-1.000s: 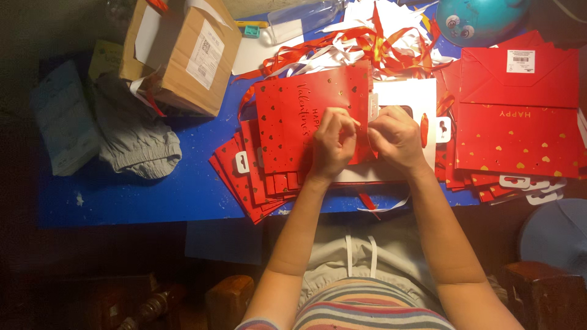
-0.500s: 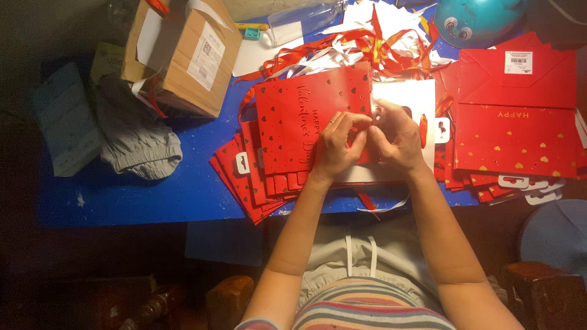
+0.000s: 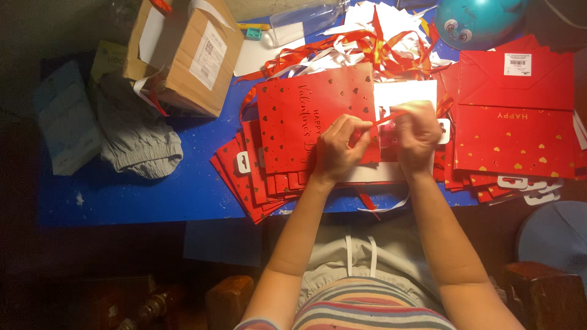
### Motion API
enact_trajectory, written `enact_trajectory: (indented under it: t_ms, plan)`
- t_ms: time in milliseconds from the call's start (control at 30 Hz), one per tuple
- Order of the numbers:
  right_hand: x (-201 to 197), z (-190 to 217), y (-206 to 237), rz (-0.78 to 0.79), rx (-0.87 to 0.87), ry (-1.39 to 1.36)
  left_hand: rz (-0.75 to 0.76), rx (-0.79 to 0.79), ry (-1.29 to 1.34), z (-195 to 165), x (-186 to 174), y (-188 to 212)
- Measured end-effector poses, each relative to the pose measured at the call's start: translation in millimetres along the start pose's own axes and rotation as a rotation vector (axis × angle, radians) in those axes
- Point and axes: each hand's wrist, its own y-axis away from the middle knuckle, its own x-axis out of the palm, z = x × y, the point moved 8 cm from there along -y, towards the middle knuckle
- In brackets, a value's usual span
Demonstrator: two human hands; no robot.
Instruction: The person assembles red Valentine's Day gift bags by threading red ribbons through white plastic handles and tying them. They handle multiple bags and ribbons on a blue table, stacking completed bags as they work.
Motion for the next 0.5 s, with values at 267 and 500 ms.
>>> enact_trajectory:
  t_ms: [267, 500]
  plan:
    - [-25, -26, 8, -0.264, 0.120, -0.328, -0.098, -0.116, 0.189, 24, -8, 6]
    - [-51, -60, -7, -0.329, 0.503, -1.088, -0.324, -0.156, 0.395, 49, -21, 16]
